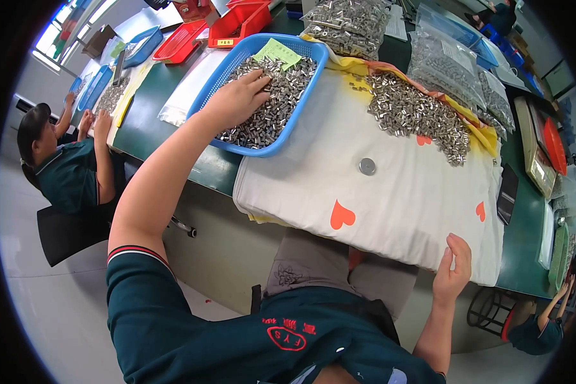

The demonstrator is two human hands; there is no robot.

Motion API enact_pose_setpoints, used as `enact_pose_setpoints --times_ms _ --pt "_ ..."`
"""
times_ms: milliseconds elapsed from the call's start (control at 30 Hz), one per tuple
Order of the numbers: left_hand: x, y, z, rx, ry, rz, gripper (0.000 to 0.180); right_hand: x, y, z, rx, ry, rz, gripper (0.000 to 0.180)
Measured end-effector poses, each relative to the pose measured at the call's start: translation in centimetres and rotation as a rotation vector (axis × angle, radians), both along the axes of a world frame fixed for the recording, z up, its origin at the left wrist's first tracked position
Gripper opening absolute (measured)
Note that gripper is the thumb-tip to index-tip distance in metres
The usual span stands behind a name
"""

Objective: Inspecting and sorting small metal components on a workbench in a factory.

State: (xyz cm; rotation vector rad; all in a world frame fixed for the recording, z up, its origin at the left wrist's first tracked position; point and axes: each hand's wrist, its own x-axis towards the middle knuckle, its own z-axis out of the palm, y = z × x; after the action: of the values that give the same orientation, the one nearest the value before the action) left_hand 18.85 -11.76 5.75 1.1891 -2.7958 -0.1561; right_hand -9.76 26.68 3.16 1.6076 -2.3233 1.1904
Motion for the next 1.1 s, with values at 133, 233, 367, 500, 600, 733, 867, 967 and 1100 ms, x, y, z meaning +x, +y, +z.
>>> enact_pose_setpoints --times_ms 133,233,367,500,600,733,867,967,1100 --pt "-0.4 -2.0 0.5 -0.018 -0.131 -0.027 0.038 0.1 -0.2 -0.1 -0.001 -0.012 0.023 0.018" --pt "-0.4 -2.5 1.5 -0.029 -0.181 -0.067 0.036 0.0 -0.4 -0.2 -0.008 -0.010 0.043 0.017" --pt "-1.0 -1.1 4.7 -0.026 -0.061 -0.082 0.032 -0.2 -0.6 0.0 -0.034 -0.049 0.061 0.017" --pt "-5.5 5.2 6.5 0.045 0.144 -0.236 0.030 -0.2 -0.8 -0.1 -0.021 -0.142 0.080 0.016" --pt "-9.3 9.3 4.0 0.204 0.161 -0.543 0.029 0.1 -2.9 0.4 -0.011 -0.138 0.214 0.016" --pt "-12.6 11.7 0.2 0.294 0.078 -0.566 0.029 1.2 -5.9 1.6 -0.019 -0.165 0.298 0.016" --pt "-13.0 11.4 -1.4 0.281 0.001 -0.560 0.029 1.7 -6.9 1.9 0.024 -0.208 0.364 0.015" --pt "-13.5 11.3 -1.6 0.347 0.020 -0.524 0.029 1.6 -7.2 1.2 0.083 -0.245 0.380 0.014" --pt "-13.6 11.6 -1.5 0.349 0.041 -0.473 0.029 1.5 -7.9 0.4 0.147 -0.282 0.399 0.013"
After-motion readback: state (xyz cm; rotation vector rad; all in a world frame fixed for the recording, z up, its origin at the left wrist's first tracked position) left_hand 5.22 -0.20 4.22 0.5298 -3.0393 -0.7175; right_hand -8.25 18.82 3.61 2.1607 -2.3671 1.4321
